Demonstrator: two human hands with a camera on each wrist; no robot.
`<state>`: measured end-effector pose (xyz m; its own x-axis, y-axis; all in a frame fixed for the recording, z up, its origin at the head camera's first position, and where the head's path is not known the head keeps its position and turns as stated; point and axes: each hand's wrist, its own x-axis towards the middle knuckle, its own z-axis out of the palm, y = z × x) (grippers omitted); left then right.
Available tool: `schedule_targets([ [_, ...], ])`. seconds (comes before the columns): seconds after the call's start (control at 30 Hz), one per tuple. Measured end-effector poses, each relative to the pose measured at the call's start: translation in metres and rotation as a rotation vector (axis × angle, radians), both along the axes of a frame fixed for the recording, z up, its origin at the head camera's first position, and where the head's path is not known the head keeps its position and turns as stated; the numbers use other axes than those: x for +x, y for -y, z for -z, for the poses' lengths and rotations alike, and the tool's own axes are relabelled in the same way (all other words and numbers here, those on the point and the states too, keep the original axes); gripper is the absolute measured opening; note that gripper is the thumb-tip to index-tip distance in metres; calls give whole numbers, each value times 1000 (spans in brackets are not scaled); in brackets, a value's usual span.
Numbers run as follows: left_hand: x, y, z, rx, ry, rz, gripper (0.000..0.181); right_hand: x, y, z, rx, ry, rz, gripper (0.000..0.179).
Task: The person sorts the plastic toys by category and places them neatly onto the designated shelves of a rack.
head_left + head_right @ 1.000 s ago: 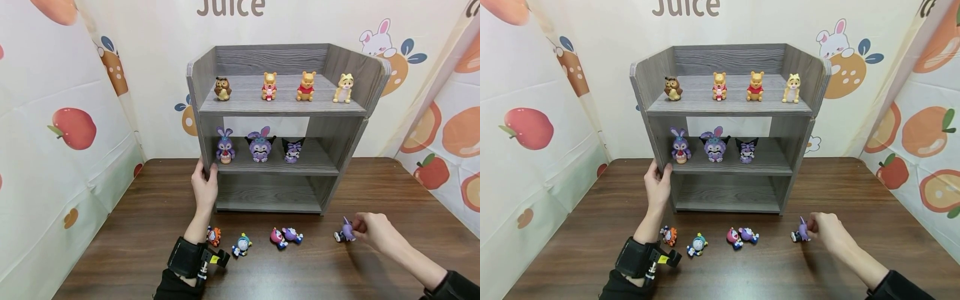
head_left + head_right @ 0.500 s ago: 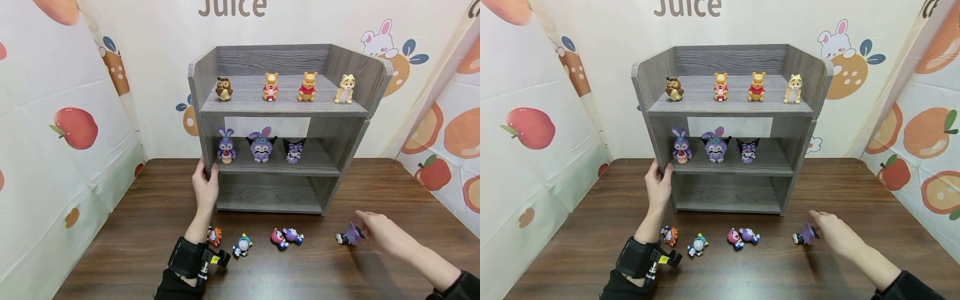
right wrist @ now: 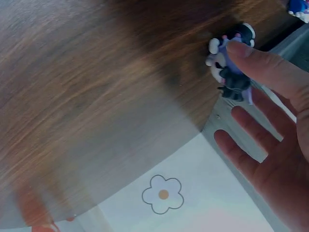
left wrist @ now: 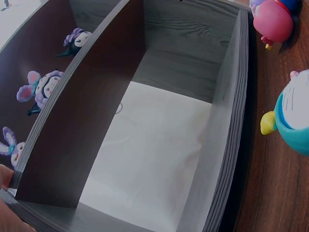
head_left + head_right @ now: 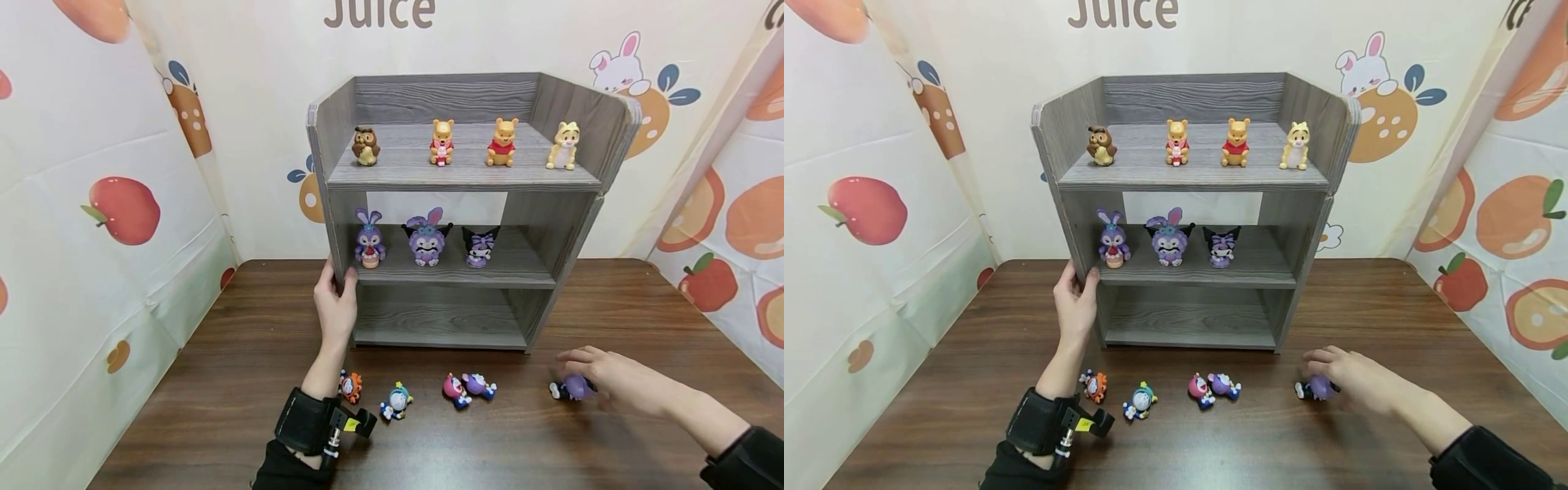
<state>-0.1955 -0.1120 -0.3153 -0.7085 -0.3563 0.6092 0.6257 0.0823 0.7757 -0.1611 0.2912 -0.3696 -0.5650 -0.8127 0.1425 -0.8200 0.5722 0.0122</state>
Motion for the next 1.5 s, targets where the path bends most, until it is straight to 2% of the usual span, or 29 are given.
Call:
schedule_targets([
  [0.1, 0, 0, 0, -3, 6, 0, 40, 0, -1, 1, 38, 38, 29, 64],
  [0.17, 0, 0, 0, -8, 12, -1, 41, 0, -2, 2, 45, 32, 33, 63],
  [0.4, 0, 0, 0, -28, 17, -8, 41, -5, -1, 10, -26, -125, -78, 53],
  [0.47, 0, 0, 0, -28, 11, -8, 41, -6, 0, 11, -40, -129, -83, 51],
  [0.53, 0, 1, 0, -25, 7, -8, 41, -5, 0, 10, -40, -113, -50, 48],
  [0.7, 0, 0, 0, -21, 4, -10, 40, -2, 2, 7, -27, -8, 68, 38],
  [0.87, 0, 0, 0, -24, 4, -12, 40, 1, 8, 8, -129, 124, 146, 19],
  [1.0, 0, 0, 0, -29, 6, -16, 41, 7, 14, 10, -187, 173, 277, 22],
  [1.1, 0, 0, 0, -31, 6, -18, 41, 10, 17, 9, -197, 198, 329, 23],
  [1.17, 0, 0, 0, -32, 8, -20, 41, 12, 18, 7, -183, 208, 355, 25],
  [1.3, 1, 0, 0, -40, 12, -29, 40, 14, 19, 2, -106, 188, 401, 45],
  [1.37, 2, 0, -1, -43, 15, -34, 40, 16, 20, 1, -72, 159, 398, 56],
  [1.5, 2, 0, -1, -41, 25, -38, 40, 21, 23, 1, -68, 62, 346, 54],
])
